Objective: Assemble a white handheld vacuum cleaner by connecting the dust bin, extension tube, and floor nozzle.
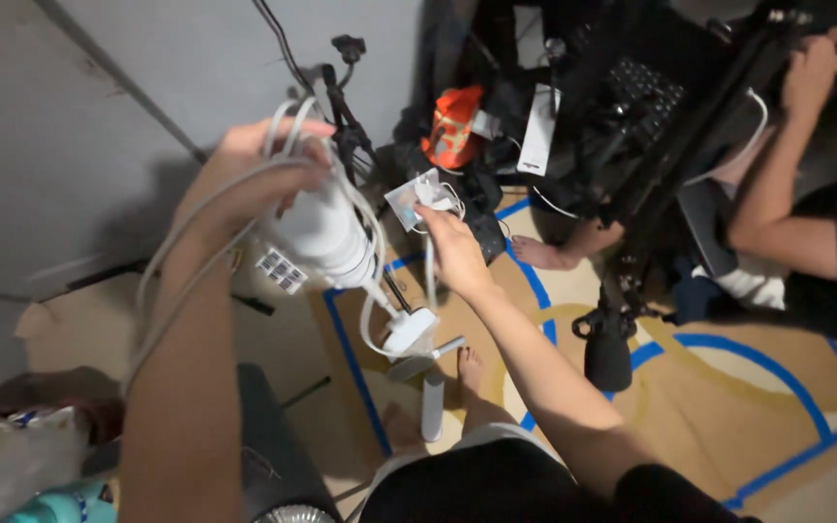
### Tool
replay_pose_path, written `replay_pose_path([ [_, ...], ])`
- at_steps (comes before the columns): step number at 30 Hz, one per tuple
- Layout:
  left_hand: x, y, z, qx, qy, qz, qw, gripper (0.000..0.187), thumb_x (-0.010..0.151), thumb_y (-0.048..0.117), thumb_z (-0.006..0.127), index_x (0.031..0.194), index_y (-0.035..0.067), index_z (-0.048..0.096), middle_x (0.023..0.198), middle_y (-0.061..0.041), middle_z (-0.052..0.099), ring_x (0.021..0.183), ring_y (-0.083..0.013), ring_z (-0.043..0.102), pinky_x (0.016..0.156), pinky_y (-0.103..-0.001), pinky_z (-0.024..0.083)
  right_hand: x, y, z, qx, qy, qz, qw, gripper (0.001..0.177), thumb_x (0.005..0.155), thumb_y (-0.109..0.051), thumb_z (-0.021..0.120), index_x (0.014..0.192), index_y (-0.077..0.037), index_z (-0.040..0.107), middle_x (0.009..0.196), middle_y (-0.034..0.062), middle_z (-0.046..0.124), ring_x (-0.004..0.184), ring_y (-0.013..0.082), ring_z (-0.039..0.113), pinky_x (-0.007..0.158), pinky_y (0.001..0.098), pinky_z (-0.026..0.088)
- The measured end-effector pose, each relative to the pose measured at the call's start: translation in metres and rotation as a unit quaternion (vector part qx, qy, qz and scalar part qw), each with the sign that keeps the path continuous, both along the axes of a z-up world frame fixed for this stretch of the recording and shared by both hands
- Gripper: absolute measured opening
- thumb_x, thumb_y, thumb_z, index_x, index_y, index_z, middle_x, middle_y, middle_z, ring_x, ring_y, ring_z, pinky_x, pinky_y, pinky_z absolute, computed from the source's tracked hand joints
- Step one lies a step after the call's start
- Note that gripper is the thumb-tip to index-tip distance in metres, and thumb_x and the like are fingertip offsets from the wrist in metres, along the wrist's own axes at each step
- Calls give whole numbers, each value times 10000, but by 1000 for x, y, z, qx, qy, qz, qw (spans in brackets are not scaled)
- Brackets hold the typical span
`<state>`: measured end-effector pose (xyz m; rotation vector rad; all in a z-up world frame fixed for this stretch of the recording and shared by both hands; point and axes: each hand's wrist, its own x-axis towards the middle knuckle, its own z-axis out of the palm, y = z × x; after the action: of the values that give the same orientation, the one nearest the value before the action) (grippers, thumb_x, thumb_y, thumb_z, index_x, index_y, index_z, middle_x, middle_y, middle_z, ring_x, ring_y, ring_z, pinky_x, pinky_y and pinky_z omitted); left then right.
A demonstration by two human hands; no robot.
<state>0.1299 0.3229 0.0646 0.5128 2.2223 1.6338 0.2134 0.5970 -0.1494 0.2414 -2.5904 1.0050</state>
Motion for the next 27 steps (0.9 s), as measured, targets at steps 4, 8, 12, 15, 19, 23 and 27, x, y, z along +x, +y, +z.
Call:
replay_pose_path([
  [4,-13,19,3,8,0,-26,1000,407,865,54,713,1272,66,709,926,20,692,679,-39,560,599,-215,479,6,8,4,3,26,40,999,690,766,90,551,1428,-104,528,1308,224,629,1189,405,601,1006,458,492],
  [8,-50,23,-2,13,-1,-68,998,462,843,33,680,1304,70,684,962,28,706,702,-39,570,606,-216,481,-20,27,-51,-141,-30,-19,989,481,936,12,612,1406,-88,608,1160,197,692,1039,344,648,921,394,534],
  [12,-105,29,-25,-15,-33,-95,995,506,818,37,702,1321,83,667,982,8,724,717,-74,613,613,-232,514,-59,43,-94,-429,-63,-11,901,186,1104,-49,588,1282,-24,635,1137,130,730,934,202,705,834,303,581],
  [15,-121,43,-32,-40,26,-17,999,470,816,81,752,1281,115,687,993,-5,718,755,-97,652,648,-249,546,-88,45,-74,-550,-82,-5,831,130,1065,-40,552,1195,-34,548,1097,117,728,848,163,709,728,287,586],
  [19,-114,62,-36,-120,275,221,928,254,841,187,848,1080,129,785,936,-71,728,809,-189,704,724,-321,567,-127,63,-83,-620,-143,-66,769,241,938,4,545,1152,-109,528,947,102,724,674,119,618,573,255,488],
  [23,-128,73,-41,-148,390,225,880,175,869,220,849,1008,120,813,894,-119,723,786,-281,694,717,-387,543,-158,103,-163,-615,-177,-153,753,235,916,2,606,1125,-98,641,823,39,656,590,82,502,510,235,376],
  [27,-146,86,-39,-125,370,206,897,233,850,240,841,1051,127,806,926,-108,735,792,-265,705,721,-371,542,-168,113,-166,-649,-228,-202,697,65,945,-126,611,1004,-144,632,623,-62,461,457,72,372,402,259,261],
])
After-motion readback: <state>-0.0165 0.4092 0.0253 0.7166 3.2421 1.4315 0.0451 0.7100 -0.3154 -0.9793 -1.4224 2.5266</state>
